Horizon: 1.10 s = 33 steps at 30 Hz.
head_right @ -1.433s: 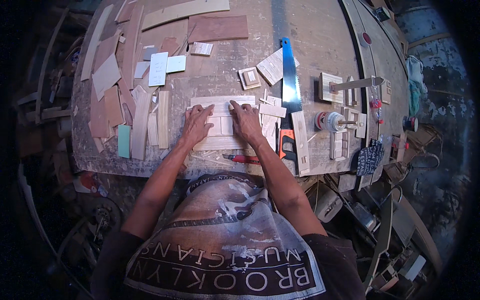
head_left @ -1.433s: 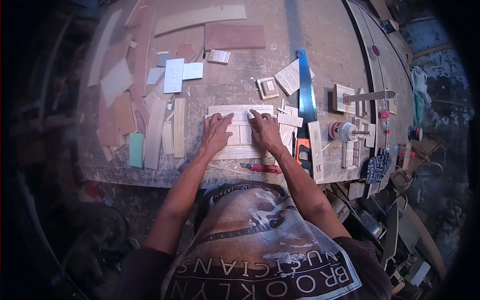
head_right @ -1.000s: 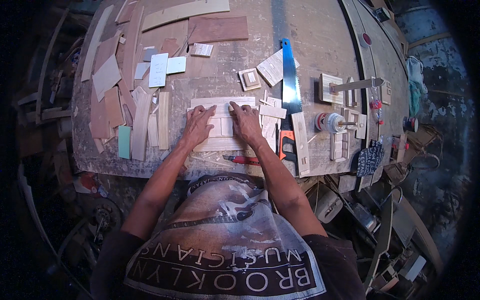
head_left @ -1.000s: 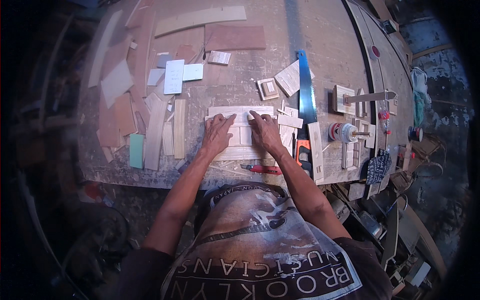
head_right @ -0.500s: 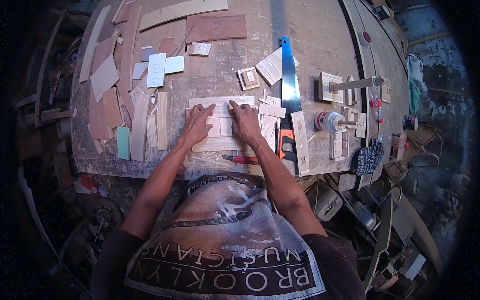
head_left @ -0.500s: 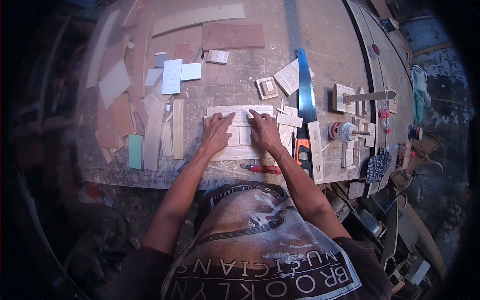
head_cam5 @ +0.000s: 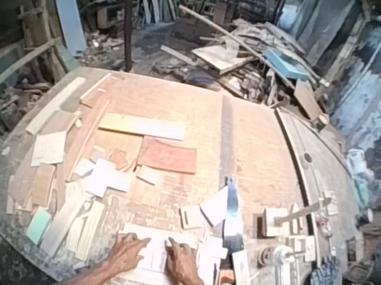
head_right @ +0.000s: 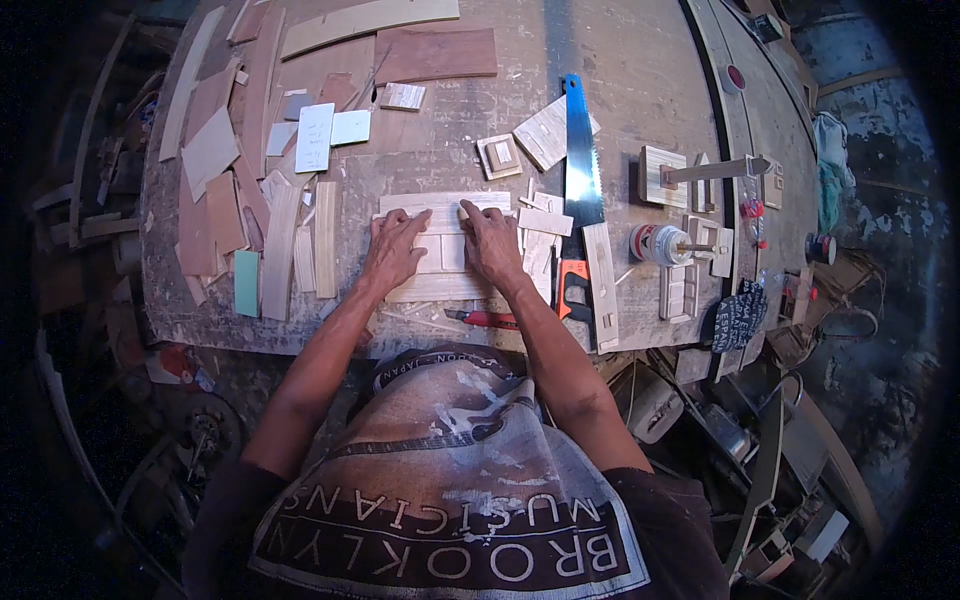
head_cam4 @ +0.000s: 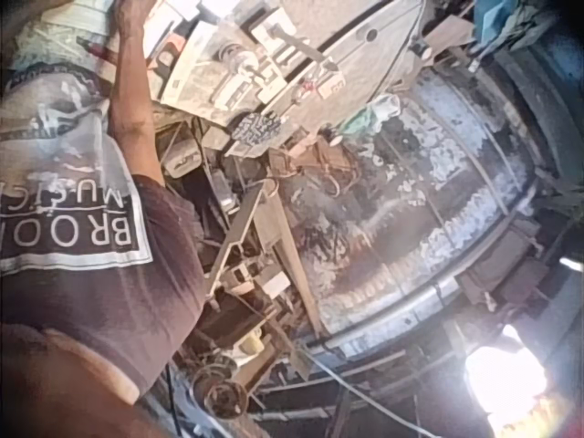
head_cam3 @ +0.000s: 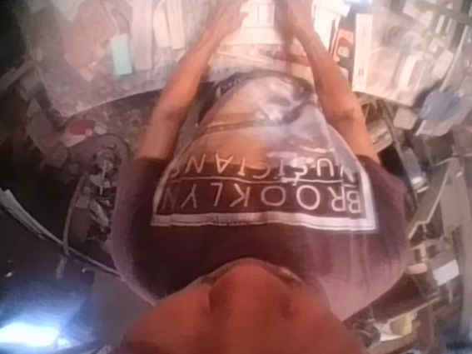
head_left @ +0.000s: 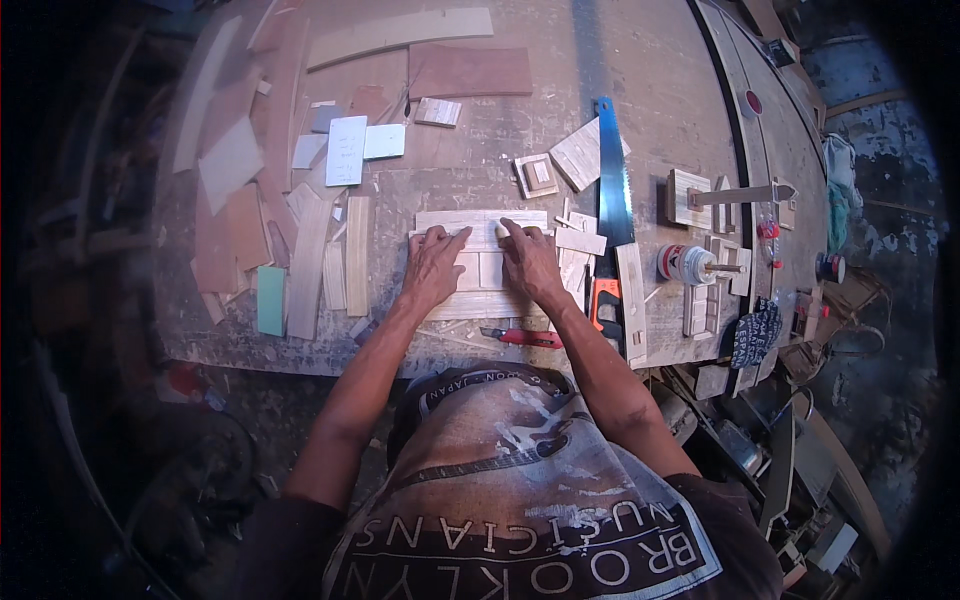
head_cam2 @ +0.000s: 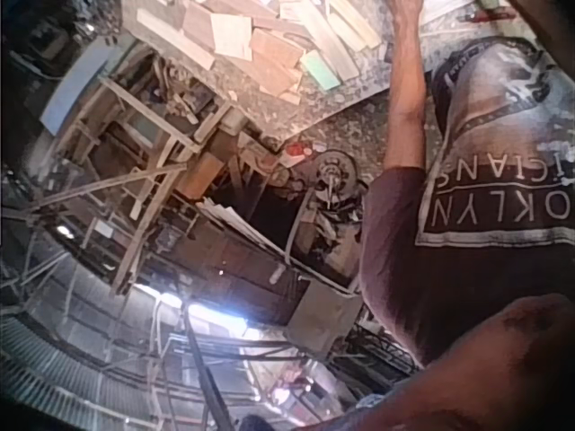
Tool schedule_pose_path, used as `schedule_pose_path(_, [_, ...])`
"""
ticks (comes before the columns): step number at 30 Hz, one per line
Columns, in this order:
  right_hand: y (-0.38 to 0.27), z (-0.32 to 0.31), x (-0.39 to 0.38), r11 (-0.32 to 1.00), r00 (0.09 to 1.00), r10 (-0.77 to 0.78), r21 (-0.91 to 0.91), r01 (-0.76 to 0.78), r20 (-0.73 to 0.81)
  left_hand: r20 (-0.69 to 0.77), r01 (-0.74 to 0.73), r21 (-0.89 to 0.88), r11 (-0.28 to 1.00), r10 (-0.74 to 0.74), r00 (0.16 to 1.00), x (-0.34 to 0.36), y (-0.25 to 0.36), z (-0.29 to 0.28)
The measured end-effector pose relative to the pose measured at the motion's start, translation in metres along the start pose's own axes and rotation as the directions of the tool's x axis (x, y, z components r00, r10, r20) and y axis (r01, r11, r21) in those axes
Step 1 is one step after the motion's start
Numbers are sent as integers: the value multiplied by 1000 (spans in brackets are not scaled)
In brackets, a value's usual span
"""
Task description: Measuring, sanding, and assembling small wooden pieces at a workbench.
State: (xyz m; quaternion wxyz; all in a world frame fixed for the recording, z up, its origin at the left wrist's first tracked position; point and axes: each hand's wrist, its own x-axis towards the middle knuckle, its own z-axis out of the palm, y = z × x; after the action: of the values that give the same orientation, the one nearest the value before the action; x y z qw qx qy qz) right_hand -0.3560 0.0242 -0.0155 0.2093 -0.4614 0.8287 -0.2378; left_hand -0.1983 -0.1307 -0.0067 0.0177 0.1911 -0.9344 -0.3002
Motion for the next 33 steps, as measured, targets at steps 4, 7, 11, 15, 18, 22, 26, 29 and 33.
schedule_pose_path(4, [-2,-1,0,1000,1000,-7,-12,7,-2,3,0,-8,1000,0,1000,0,-1,0])
schedule_pose_path(7, [-1,-1,0,1000,1000,-17,-12,17,-4,3,-3,-11,1000,3,1000,0,0,-2])
schedule_pose_path(11, [-1,0,-1,1000,1000,-4,-12,4,3,22,-6,-4,1000,6,1000,0,3,-7])
schedule_pose_path(15, [0,2,-1,1000,1000,-20,-21,19,-17,0,-19,-18,1000,19,1000,-1,0,-3])
schedule_pose_path(18, [0,1,-1,999,999,-28,-27,27,-19,6,-11,-16,1000,11,1000,-2,0,-2])
schedule_pose_path(22, [-2,0,-1,1000,1000,-20,-18,20,-6,13,-21,-1,1000,21,1000,-1,-1,-2])
schedule_pose_path(26, [-4,-2,-2,1000,1000,-11,5,11,-14,-7,-39,-1,999,39,999,-2,-3,0])
schedule_pose_path(29, [-8,-4,-5,1000,999,-20,-10,19,-41,-15,-24,-29,999,24,1000,-2,-2,-3])
schedule_pose_path(33, [-12,-3,-6,1000,997,-20,17,21,-77,-38,11,-48,999,-13,999,2,-1,-7])
